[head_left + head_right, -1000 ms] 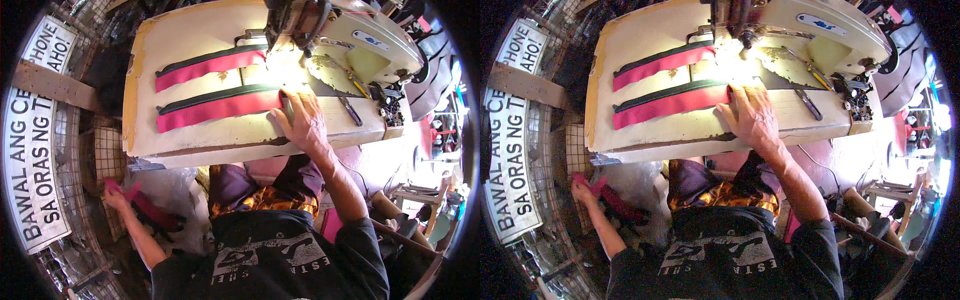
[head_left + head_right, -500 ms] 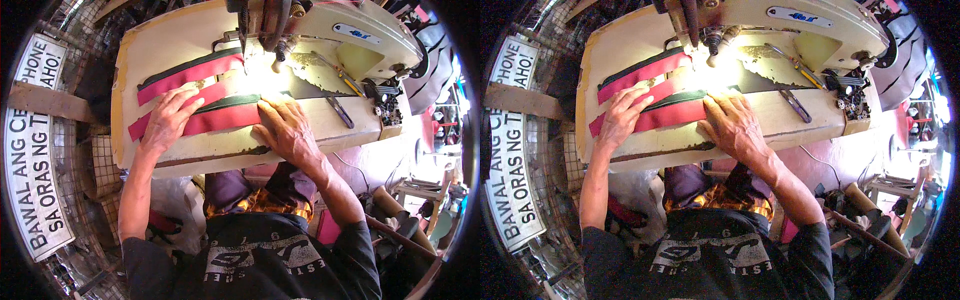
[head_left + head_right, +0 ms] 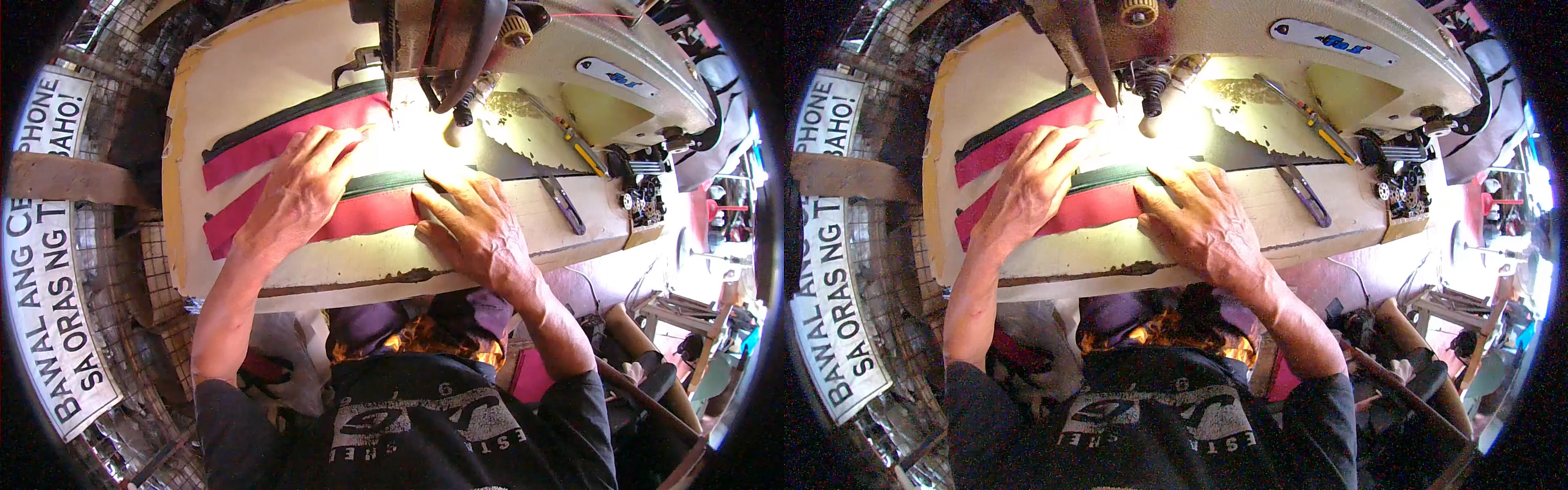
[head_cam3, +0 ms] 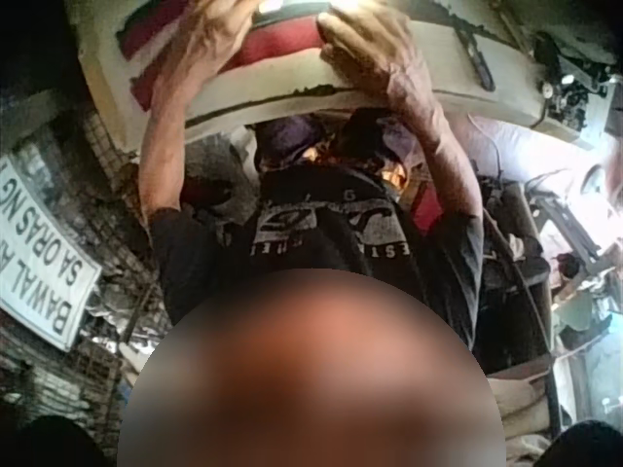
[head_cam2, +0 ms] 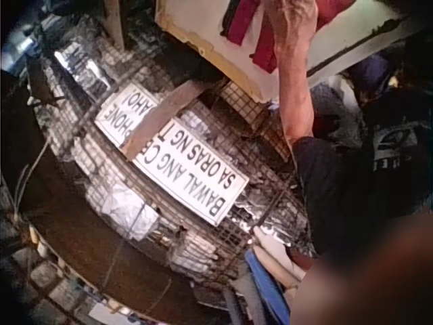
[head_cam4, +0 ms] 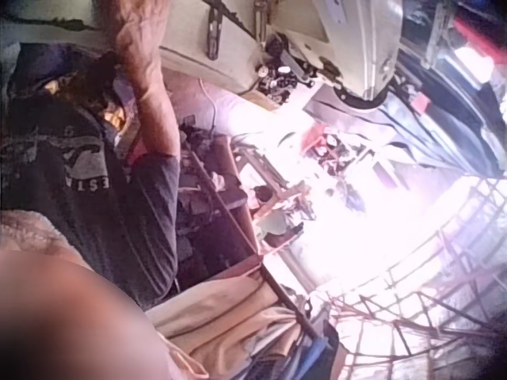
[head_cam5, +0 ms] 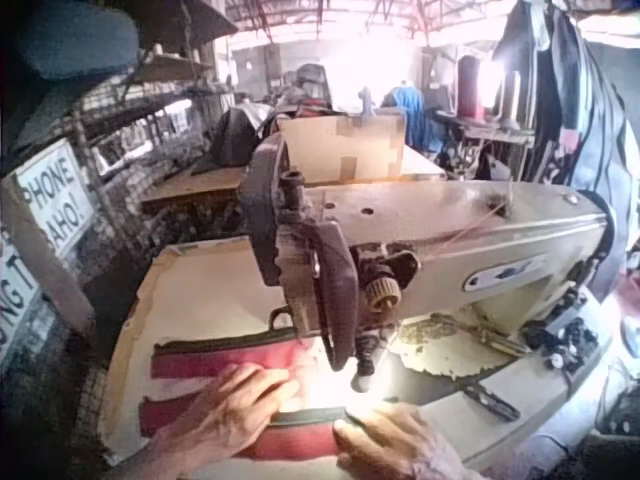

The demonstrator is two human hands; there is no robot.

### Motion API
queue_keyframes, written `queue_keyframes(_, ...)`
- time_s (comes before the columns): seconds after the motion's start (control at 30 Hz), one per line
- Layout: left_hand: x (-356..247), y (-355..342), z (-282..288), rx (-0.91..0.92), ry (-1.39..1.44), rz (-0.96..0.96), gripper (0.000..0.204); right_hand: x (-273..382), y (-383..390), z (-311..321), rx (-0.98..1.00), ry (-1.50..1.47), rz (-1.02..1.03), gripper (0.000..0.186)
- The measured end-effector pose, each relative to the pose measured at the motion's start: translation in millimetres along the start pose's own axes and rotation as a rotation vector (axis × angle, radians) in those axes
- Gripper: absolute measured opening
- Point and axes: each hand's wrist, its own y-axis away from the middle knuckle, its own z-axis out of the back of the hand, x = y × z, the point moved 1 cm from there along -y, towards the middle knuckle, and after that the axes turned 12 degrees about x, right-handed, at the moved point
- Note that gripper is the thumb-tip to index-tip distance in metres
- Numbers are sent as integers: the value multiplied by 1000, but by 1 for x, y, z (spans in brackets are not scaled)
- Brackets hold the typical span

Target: Sewing zippers onto pink fabric strips using an industrial sewing machine.

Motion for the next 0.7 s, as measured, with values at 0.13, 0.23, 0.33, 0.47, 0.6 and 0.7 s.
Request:
queue_keyframes(0.13,0,-2,-6,-24,97,14,36,0,-1,0,17,2,-5,44)
queue_keyframes(0.23,-3,2,-12,-81,129,-52,34,1,-2,0,8,-10,-12,43)
queue_keyframes(0.33,-5,6,-17,-97,52,-91,36,1,-3,1,12,-22,-21,43)
queue_keyframes(0.47,-4,8,-20,-51,48,-56,41,1,-5,2,44,-25,-34,43)
queue_keyframes(0.6,-4,5,-20,-49,65,-64,41,2,-5,4,31,-34,-41,44)
queue_keyframes(0.7,-6,4,-19,-82,29,-76,32,1,-5,4,37,-40,-44,46)
